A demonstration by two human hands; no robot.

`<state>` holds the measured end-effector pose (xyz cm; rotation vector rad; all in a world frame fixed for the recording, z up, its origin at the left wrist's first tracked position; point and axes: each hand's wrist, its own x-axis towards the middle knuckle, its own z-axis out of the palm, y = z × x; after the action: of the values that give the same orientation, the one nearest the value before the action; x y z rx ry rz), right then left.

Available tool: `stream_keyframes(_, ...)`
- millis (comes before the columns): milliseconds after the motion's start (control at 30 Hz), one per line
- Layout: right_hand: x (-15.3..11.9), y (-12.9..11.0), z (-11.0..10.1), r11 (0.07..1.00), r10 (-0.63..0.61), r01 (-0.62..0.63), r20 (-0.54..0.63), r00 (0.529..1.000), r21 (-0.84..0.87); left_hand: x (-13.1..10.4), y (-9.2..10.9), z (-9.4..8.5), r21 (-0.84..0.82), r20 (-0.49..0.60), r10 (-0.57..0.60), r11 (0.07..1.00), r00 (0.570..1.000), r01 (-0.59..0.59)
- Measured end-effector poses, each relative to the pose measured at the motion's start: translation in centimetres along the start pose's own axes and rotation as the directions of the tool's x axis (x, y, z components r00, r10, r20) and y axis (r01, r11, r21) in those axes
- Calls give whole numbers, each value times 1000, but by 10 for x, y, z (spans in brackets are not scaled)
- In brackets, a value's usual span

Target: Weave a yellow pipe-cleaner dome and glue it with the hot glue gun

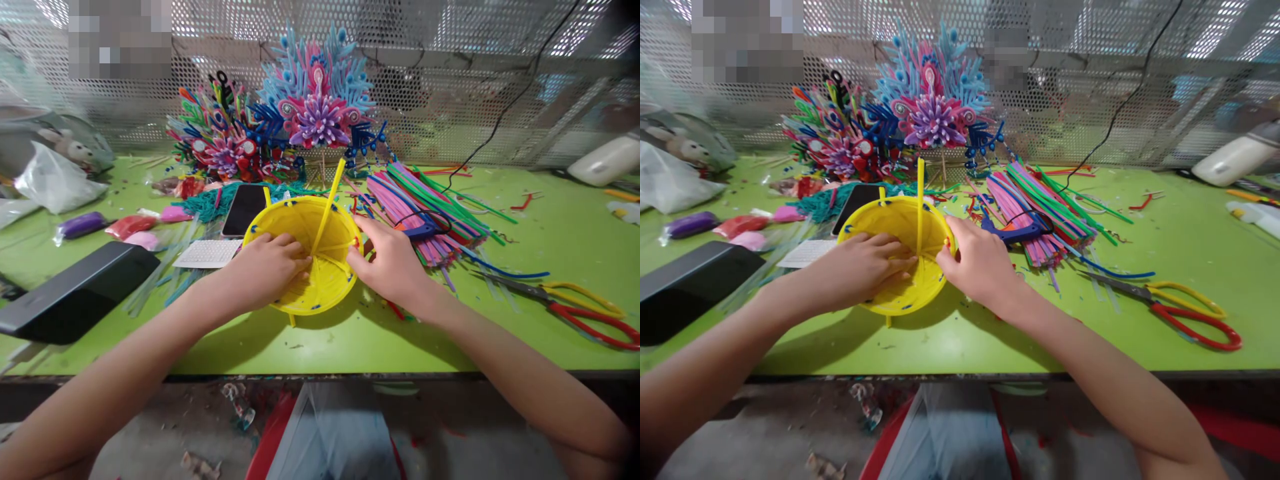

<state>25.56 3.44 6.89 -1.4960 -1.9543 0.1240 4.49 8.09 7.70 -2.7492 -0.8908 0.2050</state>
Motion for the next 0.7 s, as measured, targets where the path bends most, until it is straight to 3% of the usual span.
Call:
stream_keyframes(233, 0, 1, 0, 1000, -9, 9, -1, 1000, -13, 0, -4, 4, -58, -32, 28, 998, 999, -30)
stream_keyframes(500, -1, 1, 2, 1000, -6, 6, -7, 1000, -20, 3, -6, 2, -71, 38, 28, 997, 999, -26)
stream_keyframes(700, 1, 2, 3, 999, -16, 15, -16, 1000, -42, 11, -12, 0, -121, 19, 61, 991, 998, -58)
